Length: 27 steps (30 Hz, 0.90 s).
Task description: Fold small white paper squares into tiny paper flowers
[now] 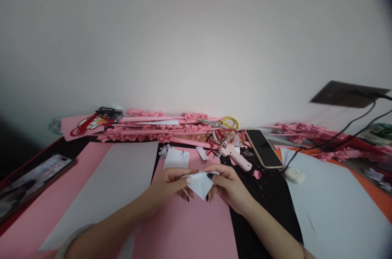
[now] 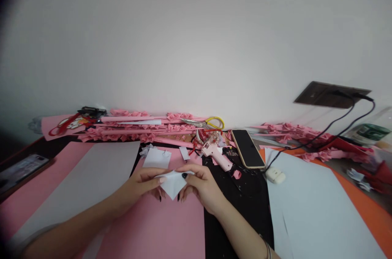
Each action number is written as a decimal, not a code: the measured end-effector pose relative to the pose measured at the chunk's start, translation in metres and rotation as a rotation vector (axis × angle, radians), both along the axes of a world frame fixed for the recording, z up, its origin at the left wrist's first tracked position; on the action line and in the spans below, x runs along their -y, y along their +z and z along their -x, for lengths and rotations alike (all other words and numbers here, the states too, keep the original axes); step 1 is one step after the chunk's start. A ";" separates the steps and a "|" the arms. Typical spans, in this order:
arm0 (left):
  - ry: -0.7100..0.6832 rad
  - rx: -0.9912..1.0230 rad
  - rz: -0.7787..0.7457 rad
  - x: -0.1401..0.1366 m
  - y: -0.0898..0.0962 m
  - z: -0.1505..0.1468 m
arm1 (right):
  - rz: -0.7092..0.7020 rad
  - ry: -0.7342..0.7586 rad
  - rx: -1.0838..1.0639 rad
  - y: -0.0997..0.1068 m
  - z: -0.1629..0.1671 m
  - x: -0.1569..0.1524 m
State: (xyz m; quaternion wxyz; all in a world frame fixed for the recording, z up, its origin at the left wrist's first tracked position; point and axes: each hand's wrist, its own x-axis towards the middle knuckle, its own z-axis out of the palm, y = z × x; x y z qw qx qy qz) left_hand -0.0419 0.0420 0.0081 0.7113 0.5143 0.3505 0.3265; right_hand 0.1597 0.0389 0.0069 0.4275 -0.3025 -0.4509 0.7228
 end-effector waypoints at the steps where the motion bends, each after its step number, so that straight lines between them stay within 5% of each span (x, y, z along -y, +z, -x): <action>1: 0.013 0.037 0.042 0.000 0.000 0.001 | 0.007 0.003 -0.033 0.000 -0.001 0.000; 6: 0.040 0.191 0.120 0.000 -0.002 0.002 | -0.039 0.019 -0.030 0.000 -0.001 0.000; 16: 0.112 -0.209 -0.143 -0.001 -0.009 -0.003 | -0.251 -0.136 0.546 0.001 0.007 0.002; 27: -0.002 -0.287 -0.167 0.002 -0.012 -0.004 | -0.412 0.076 0.734 0.008 0.006 0.009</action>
